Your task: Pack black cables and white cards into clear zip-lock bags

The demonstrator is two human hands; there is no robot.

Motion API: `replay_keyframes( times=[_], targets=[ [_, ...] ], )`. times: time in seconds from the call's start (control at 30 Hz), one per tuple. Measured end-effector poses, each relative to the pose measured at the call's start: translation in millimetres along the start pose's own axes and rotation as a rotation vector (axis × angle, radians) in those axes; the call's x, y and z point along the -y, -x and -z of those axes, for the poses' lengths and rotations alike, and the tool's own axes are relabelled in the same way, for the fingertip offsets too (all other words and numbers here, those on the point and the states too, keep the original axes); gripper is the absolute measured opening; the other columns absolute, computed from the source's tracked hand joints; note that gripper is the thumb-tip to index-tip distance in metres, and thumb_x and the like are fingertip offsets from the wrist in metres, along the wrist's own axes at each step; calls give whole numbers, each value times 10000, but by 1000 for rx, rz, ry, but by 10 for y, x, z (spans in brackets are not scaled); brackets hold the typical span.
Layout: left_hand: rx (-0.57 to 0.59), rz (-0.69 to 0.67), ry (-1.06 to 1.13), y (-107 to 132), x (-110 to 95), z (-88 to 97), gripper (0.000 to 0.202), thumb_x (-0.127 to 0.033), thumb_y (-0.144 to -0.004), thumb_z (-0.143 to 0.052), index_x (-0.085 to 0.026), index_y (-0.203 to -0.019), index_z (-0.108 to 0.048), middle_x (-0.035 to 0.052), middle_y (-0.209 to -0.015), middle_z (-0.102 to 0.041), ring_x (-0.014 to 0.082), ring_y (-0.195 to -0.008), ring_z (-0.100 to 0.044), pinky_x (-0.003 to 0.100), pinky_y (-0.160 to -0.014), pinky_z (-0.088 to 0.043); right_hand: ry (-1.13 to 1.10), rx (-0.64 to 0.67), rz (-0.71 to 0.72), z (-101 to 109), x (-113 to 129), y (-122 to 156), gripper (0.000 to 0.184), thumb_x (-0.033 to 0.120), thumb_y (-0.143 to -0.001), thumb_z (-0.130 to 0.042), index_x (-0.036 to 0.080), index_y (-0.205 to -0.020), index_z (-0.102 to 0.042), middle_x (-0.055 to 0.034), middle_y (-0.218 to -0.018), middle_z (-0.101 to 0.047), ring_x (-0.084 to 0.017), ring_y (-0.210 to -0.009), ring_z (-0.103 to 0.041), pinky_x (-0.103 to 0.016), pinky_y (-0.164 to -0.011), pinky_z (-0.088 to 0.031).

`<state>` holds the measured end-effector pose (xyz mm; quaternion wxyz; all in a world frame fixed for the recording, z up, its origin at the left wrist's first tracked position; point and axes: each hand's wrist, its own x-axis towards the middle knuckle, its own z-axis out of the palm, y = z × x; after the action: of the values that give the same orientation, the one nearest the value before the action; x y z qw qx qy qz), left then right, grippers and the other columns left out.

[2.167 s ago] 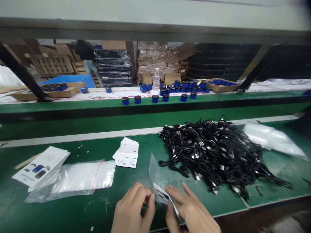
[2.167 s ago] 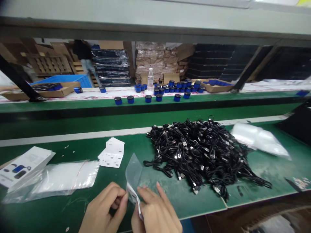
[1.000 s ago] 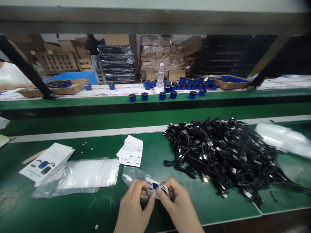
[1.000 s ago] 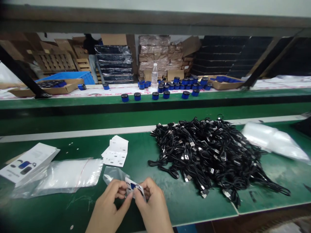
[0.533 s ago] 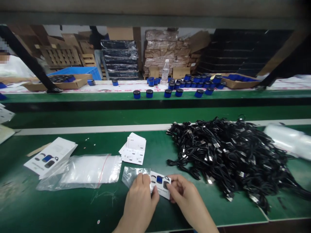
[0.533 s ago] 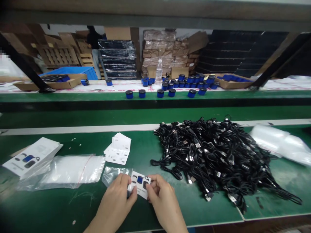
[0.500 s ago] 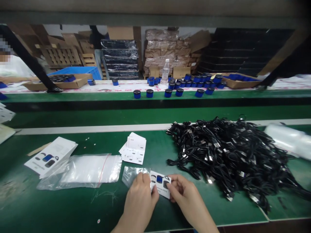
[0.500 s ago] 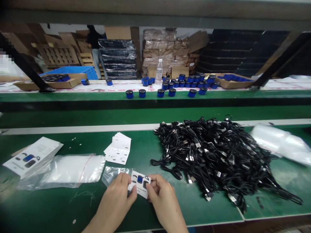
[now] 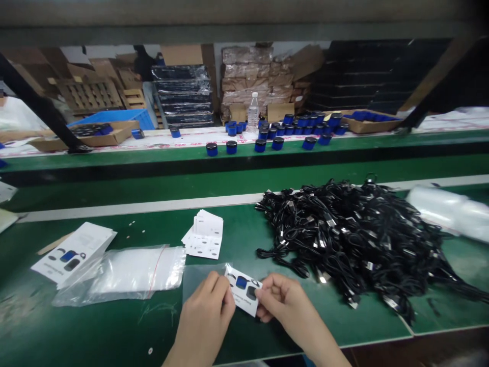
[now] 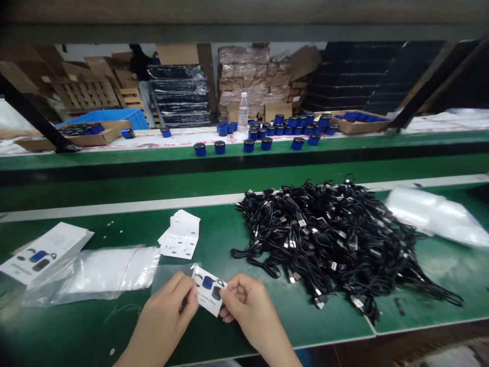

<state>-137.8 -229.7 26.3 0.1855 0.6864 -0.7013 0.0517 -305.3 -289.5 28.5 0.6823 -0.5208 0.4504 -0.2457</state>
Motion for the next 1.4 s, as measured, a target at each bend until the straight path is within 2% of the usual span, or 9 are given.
replay_keyframes(
  times=[0.2,0.3,0.47,0.57,0.73,0.97,1.13,1.27,1.4],
  targets=[
    [35,-7,100,59,-15,-8,217,-151,-874,-332,-209,-718,-471,-16,-693,-504,133,-628,-561,236,-560,-410,276,-7,62,-17,98,122,170,277,-781,-531,176,-646,-512,31,-497,-581,-96,-451,-524,-202,-476,-439],
    [51,19,186,95,-38,-59,226,-168,-886,-318,-214,-715,-459,-22,-683,-498,133,-615,-563,236,-548,-421,298,-11,73,-51,86,106,143,251,-772,-513,180,-649,-513,25,-513,-593,-107,-462,-545,-206,-472,-449],
    [77,252,311,172,11,-85,148,-358,-863,-445,-222,-807,-453,-22,-757,-477,119,-515,-540,240,-477,-442,279,-20,50,-89,21,17,122,260,-744,-525,191,-646,-503,37,-494,-586,-116,-446,-556,-210,-458,-455],
    [105,322,296,177,16,-67,120,-335,-845,-470,-221,-820,-441,-17,-800,-460,123,-524,-533,268,-514,-465,316,-7,31,-72,-2,-20,109,248,-733,-525,193,-644,-493,52,-469,-567,-115,-426,-555,-209,-445,-454],
    [115,307,186,164,-25,-78,60,-255,-836,-434,-212,-800,-456,1,-836,-448,127,-537,-535,276,-526,-466,251,59,-18,-22,-27,-60,146,289,-729,-549,180,-655,-487,68,-470,-545,-90,-408,-541,-190,-417,-450],
    [173,201,-79,162,13,-134,191,-129,-821,-348,-195,-699,-480,18,-776,-490,130,-551,-552,233,-486,-420,183,98,-119,6,-47,-84,214,352,-700,-601,176,-647,-491,66,-437,-552,-84,-383,-532,-192,-419,-444],
    [160,164,-39,156,3,-85,196,-139,-835,-358,-213,-680,-452,-11,-741,-478,116,-548,-542,220,-487,-398,145,18,-49,-30,-109,-76,288,436,-751,-559,179,-640,-492,58,-453,-544,-95,-411,-540,-199,-434,-447],
    [101,155,88,199,-4,-52,199,-187,-871,-345,-215,-689,-422,-18,-748,-453,107,-555,-532,222,-505,-397,180,1,-24,-79,-58,-47,254,407,-769,-534,184,-656,-493,46,-473,-550,-107,-427,-537,-212,-448,-450],
    [98,157,143,204,22,-27,187,-197,-875,-357,-219,-704,-430,-23,-749,-456,113,-573,-535,229,-513,-392,407,4,81,-111,127,64,193,303,-804,-465,200,-641,-464,31,-501,-550,-124,-467,-524,-224,-476,-409]
  ],
)
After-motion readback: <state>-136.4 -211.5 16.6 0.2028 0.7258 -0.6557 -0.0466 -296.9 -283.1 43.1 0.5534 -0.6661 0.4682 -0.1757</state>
